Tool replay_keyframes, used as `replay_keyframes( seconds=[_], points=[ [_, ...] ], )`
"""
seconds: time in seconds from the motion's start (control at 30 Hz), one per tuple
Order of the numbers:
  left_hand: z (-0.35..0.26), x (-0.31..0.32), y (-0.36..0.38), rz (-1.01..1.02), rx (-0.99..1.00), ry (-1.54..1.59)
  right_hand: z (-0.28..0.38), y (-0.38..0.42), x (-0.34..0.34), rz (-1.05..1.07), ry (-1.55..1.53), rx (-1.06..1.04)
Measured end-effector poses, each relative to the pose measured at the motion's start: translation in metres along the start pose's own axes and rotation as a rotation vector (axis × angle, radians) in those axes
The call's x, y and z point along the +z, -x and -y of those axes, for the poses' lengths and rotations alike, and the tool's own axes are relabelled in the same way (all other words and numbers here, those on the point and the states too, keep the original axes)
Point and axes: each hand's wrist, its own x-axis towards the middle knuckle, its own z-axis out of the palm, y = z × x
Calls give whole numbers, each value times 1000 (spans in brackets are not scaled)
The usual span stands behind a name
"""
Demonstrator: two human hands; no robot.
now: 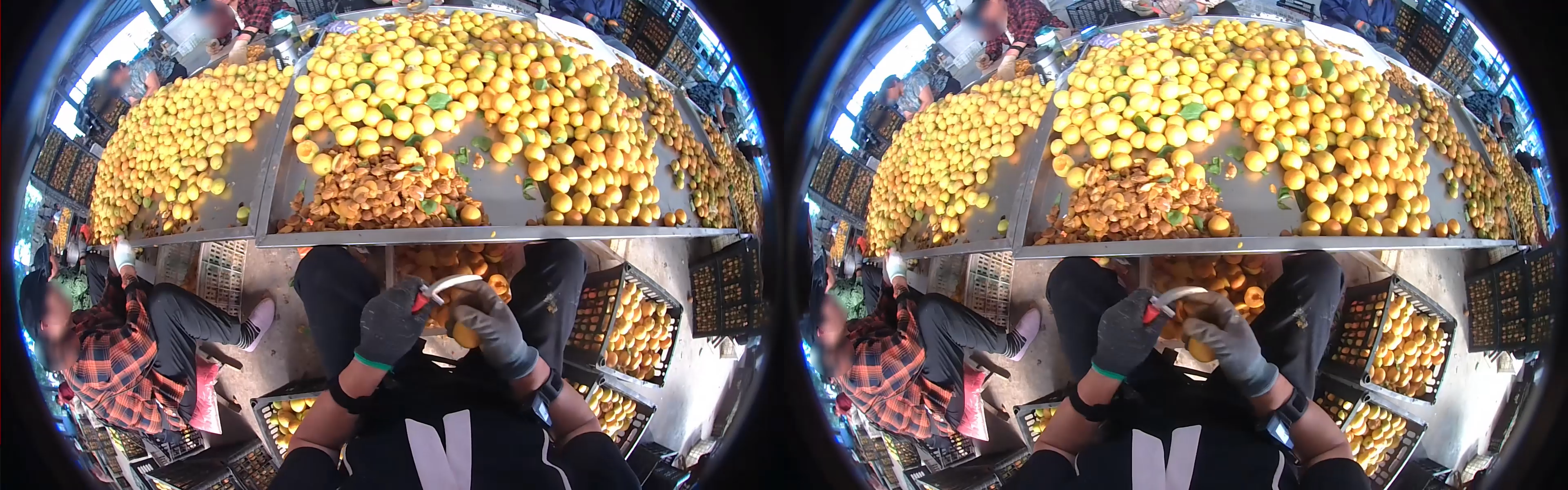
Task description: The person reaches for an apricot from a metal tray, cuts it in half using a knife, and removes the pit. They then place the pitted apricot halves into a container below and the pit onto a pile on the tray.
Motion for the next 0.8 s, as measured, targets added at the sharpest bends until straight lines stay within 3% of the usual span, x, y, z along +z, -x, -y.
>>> replay_keyframes(
  seconds=[0.07,0.13,0.2,0.23,0.3,0.33,0.4,0.47,0.53,0.6,0.67,0.7,0.73,0.8],
  points=[
    [-7,6,5,-25,172,-117,4,-3,5,135,202,25],
    [-8,8,8,14,155,-64,-2,-7,-3,100,246,-11],
    [-4,7,9,47,127,-13,-8,-11,-18,210,-43,220],
    [1,4,9,153,36,96,-18,-13,-24,212,-45,224],
    [5,-1,10,259,-56,204,-31,-14,-26,102,-803,335],
    [4,-4,11,256,-44,223,-28,-13,-24,99,-806,336],
    [4,-3,12,257,-33,242,-16,-11,-16,-158,-797,300],
    [5,2,17,214,17,163,-18,-8,-23,-74,-713,274],
    [2,7,21,178,32,127,-29,-8,-30,150,-571,191],
    [-1,10,24,141,45,91,-39,-4,-29,77,-607,250],
    [-4,10,26,139,104,-34,-43,1,-24,51,701,-514],
    [-6,9,28,138,101,-35,-46,-2,-23,33,789,-679],
    [-8,9,28,107,151,-88,-47,0,-21,35,787,-679],
    [-7,9,29,75,200,-143,-47,5,-17,-71,183,-108]
  ],
)
